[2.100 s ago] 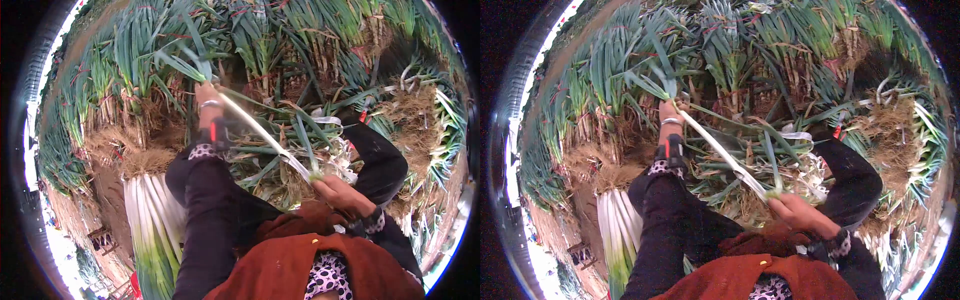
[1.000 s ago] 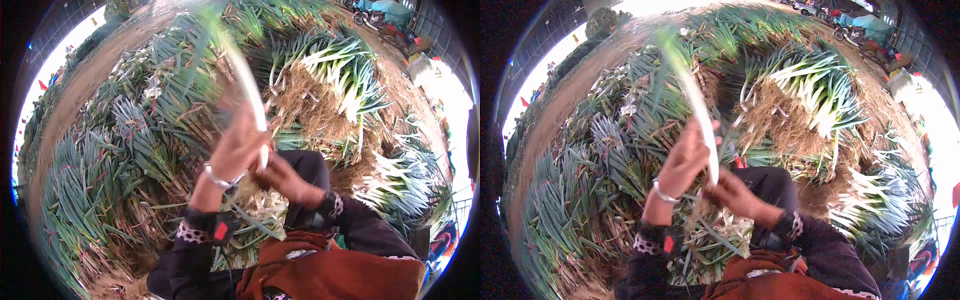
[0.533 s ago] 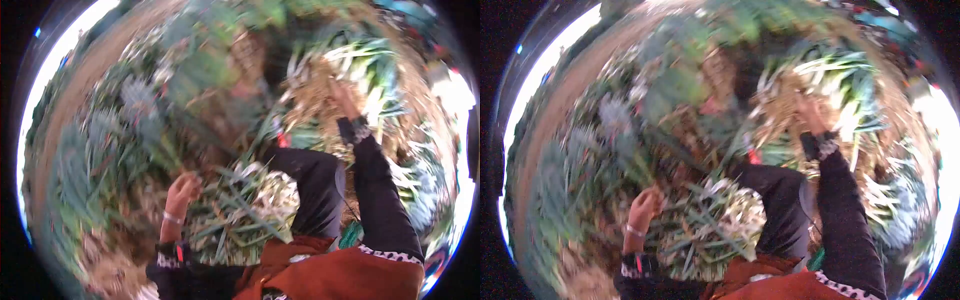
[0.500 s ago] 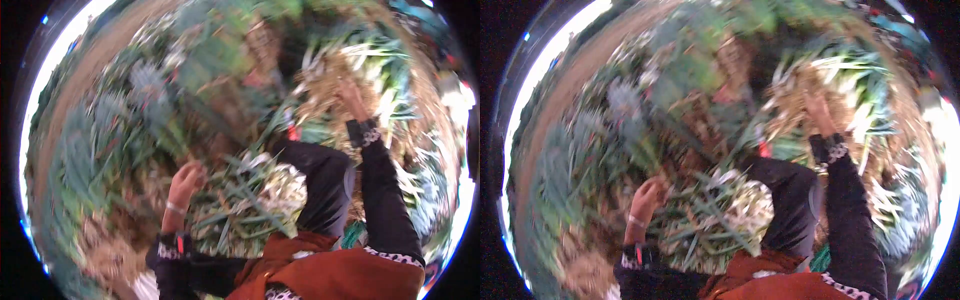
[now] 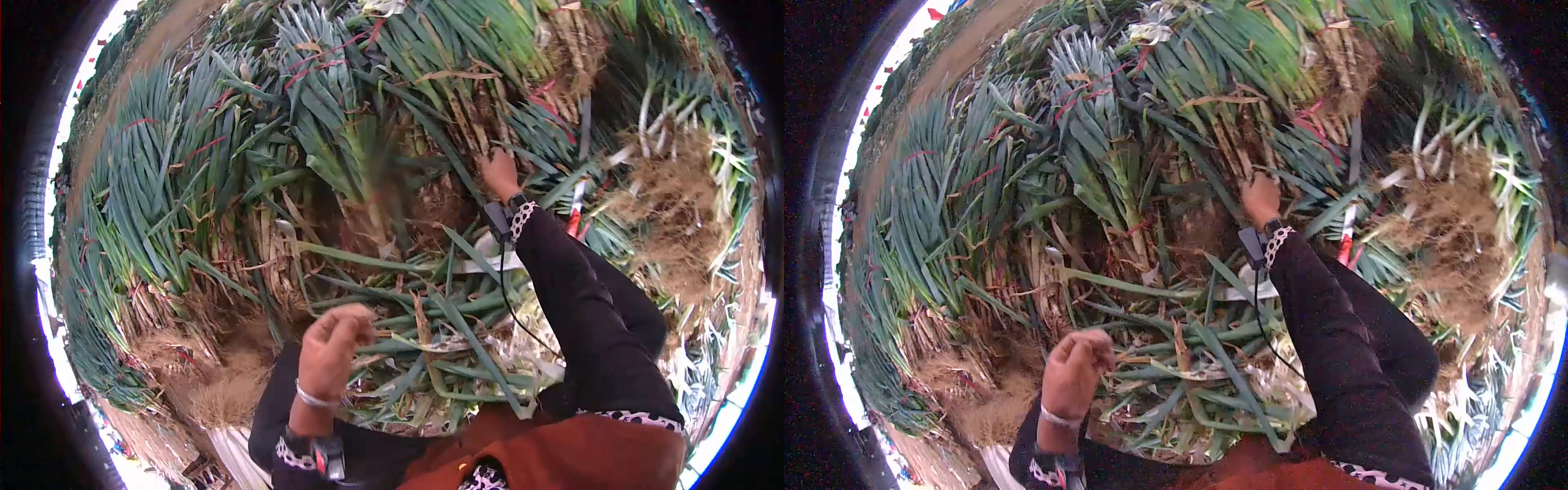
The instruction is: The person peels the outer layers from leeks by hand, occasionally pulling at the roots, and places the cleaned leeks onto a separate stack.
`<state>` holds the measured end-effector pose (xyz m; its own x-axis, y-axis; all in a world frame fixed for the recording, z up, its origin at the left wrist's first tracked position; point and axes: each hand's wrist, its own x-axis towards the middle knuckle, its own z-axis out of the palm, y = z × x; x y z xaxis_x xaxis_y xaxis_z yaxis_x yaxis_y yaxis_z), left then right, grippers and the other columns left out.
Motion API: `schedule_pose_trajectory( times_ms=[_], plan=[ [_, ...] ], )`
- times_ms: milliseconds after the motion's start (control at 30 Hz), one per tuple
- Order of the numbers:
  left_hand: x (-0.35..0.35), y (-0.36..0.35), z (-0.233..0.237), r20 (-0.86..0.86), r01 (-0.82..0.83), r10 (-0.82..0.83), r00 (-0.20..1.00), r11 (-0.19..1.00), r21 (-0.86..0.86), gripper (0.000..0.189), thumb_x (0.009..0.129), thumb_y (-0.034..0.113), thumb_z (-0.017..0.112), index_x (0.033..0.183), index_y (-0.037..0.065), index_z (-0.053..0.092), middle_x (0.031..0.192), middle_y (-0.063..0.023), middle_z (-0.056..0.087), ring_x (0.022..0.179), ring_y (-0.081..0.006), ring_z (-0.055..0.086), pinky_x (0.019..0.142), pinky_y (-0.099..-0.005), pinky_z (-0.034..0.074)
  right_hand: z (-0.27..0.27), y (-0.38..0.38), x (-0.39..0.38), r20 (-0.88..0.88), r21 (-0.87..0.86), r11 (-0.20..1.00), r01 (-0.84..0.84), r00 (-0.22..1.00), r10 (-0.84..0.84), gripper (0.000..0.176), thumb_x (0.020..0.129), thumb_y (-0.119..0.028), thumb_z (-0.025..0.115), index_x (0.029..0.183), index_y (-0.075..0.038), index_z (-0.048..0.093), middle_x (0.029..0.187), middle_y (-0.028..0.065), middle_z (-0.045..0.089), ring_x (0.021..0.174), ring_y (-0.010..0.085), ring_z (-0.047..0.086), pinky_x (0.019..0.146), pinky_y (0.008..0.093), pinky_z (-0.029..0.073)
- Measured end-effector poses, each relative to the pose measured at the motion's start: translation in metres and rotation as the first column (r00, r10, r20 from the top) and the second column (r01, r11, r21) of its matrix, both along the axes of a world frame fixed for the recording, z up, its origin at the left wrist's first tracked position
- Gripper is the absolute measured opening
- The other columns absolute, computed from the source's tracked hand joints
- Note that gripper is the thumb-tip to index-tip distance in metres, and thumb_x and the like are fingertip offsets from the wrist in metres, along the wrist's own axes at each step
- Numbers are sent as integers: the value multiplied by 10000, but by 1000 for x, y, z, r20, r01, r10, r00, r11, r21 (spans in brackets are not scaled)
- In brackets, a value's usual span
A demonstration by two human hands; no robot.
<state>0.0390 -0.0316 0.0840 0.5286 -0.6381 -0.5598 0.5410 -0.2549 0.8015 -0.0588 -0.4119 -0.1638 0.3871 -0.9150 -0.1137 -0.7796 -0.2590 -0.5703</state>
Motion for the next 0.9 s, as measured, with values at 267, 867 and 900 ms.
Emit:
schedule_pose_trajectory(
  times_ms=[267, 867, 900],
  plan=[
    [4, 3, -2, -42, 49, -44, 998, 992, 119, 194, 887, 112, 483, 1013, -16, 555, 911, -88, 609, 771, -147, 576, 717, -276, 471, 0, 1, 37, 108, 30, 987, -157, 982, 153, 545, 778, -380, 609, 1036, 90, 509, 911, 220, 612, 841, 312, 606, 706, 394, 478],
    [-127, 48, -79, -243, 2, 40, 969, 985, 170, 210, 908, 321, 461, 894, 112, 464, 664, 4, 449, 455, -95, 379, 401, -241, 322, 84, 265, -34, 294, 631, 746, -215, 955, 27, 622, 859, -536, 406, 923, 52, 600, 823, 176, 619, 758, 246, 603, 666, 354, 442],
    [-132, 47, -74, -261, -37, 80, 962, 986, 165, 220, 909, 334, 464, 891, 115, 460, 642, 12, 429, 446, -88, 365, 399, -238, 314, 81, 267, -34, 293, 628, 747, -217, 956, 32, 622, 859, -536, 406, 923, 52, 600, 823, 176, 619, 758, 246, 603, 666, 354, 442]
  ],
)
